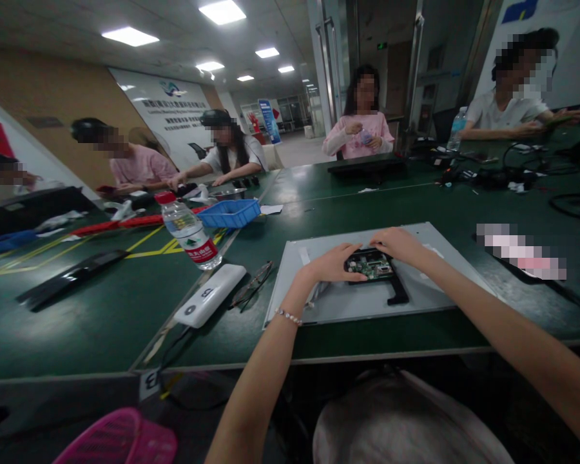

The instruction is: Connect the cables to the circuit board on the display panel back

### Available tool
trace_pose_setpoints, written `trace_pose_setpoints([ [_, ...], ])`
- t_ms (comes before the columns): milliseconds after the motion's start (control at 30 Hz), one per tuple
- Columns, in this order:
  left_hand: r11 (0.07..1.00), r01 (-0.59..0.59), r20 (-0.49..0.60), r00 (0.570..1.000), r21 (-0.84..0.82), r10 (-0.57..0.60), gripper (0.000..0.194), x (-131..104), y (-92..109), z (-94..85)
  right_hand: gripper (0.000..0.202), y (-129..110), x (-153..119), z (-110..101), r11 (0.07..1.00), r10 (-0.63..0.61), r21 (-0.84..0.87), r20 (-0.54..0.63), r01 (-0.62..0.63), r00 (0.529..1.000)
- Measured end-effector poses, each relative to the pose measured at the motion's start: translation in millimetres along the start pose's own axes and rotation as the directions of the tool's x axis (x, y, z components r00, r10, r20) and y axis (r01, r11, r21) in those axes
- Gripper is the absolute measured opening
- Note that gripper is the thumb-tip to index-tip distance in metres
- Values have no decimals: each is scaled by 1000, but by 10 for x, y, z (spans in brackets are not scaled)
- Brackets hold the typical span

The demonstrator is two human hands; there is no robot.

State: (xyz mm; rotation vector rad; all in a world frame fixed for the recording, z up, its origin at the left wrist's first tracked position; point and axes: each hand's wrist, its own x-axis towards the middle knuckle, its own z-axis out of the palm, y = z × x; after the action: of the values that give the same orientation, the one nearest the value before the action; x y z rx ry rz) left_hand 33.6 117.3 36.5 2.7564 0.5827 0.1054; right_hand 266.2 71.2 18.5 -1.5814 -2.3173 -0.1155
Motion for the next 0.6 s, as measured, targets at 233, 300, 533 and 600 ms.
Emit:
trace_pose_setpoints([
  [233,1000,-8,-4,1000,23,8,92,6,0,1,22,84,5,120,999,-16,46,59,13,998],
  [300,1000,-6,0,1000,23,6,91,5,3,-2,22,113,3,137,996,-28,88,53,23,998],
  [533,1000,-6,6,1000,23,6,91,6,14,-10,26,154,19,169,984,22,175,6,-23,1000],
  [600,1000,-1,13,1000,24,1,91,5,18,-13,27,153,28,176,981,48,190,-21,-43,999],
])
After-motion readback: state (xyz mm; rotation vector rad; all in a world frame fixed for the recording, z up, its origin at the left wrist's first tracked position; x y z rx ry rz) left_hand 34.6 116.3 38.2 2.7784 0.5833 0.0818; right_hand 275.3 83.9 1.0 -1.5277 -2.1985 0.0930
